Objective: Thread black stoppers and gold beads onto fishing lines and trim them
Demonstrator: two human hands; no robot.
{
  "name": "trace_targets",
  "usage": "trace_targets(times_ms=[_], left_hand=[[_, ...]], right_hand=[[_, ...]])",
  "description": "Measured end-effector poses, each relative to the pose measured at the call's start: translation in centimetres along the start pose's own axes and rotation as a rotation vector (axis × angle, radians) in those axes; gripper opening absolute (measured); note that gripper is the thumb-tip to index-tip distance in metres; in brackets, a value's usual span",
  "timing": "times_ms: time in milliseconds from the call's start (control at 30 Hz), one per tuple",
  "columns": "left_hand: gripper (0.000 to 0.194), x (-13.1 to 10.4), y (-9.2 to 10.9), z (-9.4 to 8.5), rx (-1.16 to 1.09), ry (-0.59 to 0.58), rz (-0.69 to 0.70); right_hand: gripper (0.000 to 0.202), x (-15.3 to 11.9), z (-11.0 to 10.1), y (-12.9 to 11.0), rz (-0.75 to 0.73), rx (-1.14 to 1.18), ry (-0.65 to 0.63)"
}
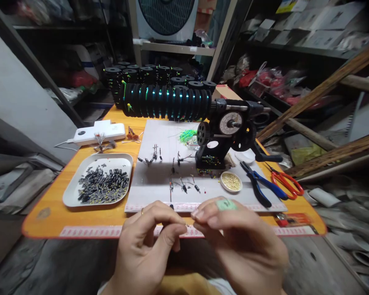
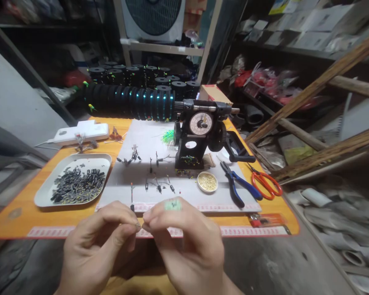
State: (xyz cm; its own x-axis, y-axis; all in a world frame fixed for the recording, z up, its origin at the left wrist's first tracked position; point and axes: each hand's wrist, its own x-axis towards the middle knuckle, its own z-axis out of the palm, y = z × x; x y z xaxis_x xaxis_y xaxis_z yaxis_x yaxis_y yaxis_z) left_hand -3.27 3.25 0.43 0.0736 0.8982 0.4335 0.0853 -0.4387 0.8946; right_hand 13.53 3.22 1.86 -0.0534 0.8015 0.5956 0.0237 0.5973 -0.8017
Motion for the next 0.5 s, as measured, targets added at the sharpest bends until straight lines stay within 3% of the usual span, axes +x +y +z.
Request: trace_targets(times_ms=[67, 167, 367, 500], left_hand=[[0.02, -0.1, 0.0, -0.1, -0.014, 0.018, -0.022], [0.019, -0.1, 0.1, -0.3, 0.0, 0.024, -0.029], [0.02, 0.0, 0.2, -0.8, 0.12, -0.014, 0.047], [0.02, 0.3, 0.2, -1.0, 0.182, -0.039, 0.119]], right_hand=[[0.034, -0.1, -0.5, 0.0, -0.186, -0.256, -0.137], [0.032, 0.0, -1.3, 0.0, -0.279, -0.487, -0.313], [0.026, -0.2, -1.3, 1.0, -0.144, -0.672, -0.392], [0.025, -0.3, -1.8, 1.4, -0.174, -0.698, -0.405]])
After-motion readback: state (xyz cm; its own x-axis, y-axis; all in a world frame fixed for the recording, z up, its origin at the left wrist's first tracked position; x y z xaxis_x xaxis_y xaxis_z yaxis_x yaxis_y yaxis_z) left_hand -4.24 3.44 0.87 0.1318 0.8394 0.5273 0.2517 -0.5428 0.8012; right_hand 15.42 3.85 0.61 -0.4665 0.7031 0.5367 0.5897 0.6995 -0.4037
